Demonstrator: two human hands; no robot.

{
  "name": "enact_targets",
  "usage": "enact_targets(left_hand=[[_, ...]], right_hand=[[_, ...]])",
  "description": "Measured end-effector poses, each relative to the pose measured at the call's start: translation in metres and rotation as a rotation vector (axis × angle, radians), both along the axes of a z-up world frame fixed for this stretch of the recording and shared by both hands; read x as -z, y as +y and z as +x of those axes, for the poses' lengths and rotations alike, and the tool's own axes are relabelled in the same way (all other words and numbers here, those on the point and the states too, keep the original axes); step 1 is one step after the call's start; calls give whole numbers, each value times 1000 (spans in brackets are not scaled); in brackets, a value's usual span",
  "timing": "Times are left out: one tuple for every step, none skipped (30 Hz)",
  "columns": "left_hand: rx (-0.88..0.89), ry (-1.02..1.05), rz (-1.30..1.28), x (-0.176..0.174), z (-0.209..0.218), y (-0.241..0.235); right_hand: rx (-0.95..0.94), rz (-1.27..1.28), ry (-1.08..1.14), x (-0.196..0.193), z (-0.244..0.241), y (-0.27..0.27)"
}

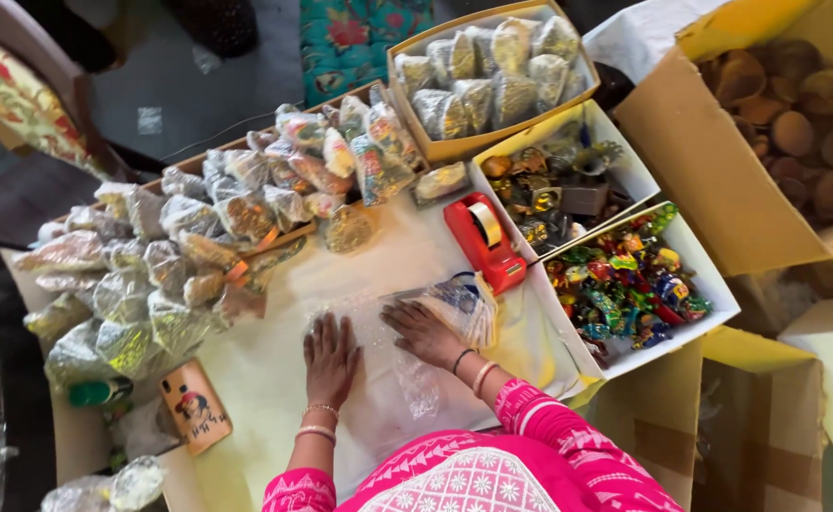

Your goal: The person wraps small, colorful decorative items in bubble wrap. They use scissors to cut the bubble wrap and a tape dispenser to seal the packages. The wrapped items are placed into a cardboard box on the table.

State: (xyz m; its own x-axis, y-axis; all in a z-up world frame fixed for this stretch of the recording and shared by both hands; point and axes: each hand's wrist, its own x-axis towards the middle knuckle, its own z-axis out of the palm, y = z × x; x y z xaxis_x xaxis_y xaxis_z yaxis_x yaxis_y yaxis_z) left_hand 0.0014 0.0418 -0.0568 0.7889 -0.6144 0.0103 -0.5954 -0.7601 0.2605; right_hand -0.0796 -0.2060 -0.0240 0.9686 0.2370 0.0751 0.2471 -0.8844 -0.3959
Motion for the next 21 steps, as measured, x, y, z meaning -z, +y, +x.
enact_targets(left_hand=[[12,-2,-2,0,0,0],[9,-19,-9,0,0,0],[5,-36,-16,0,-1,-1],[16,-35,-20,-1,-1,-1],[8,-46,-19,-2,-2,-2],[-1,-57,-17,-3,-2,-2],[9,-57,-19,-3,-2,-3],[-3,-58,-11,-3,-2,-3],[-14,-58,-3,-2,-3,-2],[-6,-58,-3,0,-3,-2],[-7,-69,-10,3,-3,-1],[-9,-79,-17,6,-4,0],[-3,-78,-18,8,-4,1],[-2,-102,-42,11,-4,2],[-1,-127,-67,13,-3,2],[2,-128,-67,13,-3,2],[-1,-119,-24,13,-2,3],[-6,-110,18,14,-2,3],[-3,-110,17,14,-2,3],[-4,-96,48,13,-2,3],[-4,-82,78,13,-2,3]], right_hand=[[12,-2,-2,6,-4,-5],[24,6,-34,12,-10,-10],[37,14,-66,18,-15,-15],[48,10,-66,12,-20,-20],[89,57,-8,6,-24,-25],[129,105,49,0,-28,-29],[139,104,48,0,-33,-36],[210,180,4,-1,-38,-42],[281,256,-40,-1,-43,-49],[289,256,-42,-9,-49,-56],[359,307,-94,-18,-55,-64],[426,357,-147,-26,-62,-71],[432,356,-148,-34,-67,-78],[520,409,-137,-41,-70,-84],[609,462,-126,-49,-73,-91],[612,463,-128,-55,-73,-100],[667,406,-201,-60,-73,-109],[721,347,-273,-66,-72,-118],[724,346,-274,-71,-69,-130],[766,285,-359,-76,-65,-143],[807,223,-445,-81,-62,-155]])
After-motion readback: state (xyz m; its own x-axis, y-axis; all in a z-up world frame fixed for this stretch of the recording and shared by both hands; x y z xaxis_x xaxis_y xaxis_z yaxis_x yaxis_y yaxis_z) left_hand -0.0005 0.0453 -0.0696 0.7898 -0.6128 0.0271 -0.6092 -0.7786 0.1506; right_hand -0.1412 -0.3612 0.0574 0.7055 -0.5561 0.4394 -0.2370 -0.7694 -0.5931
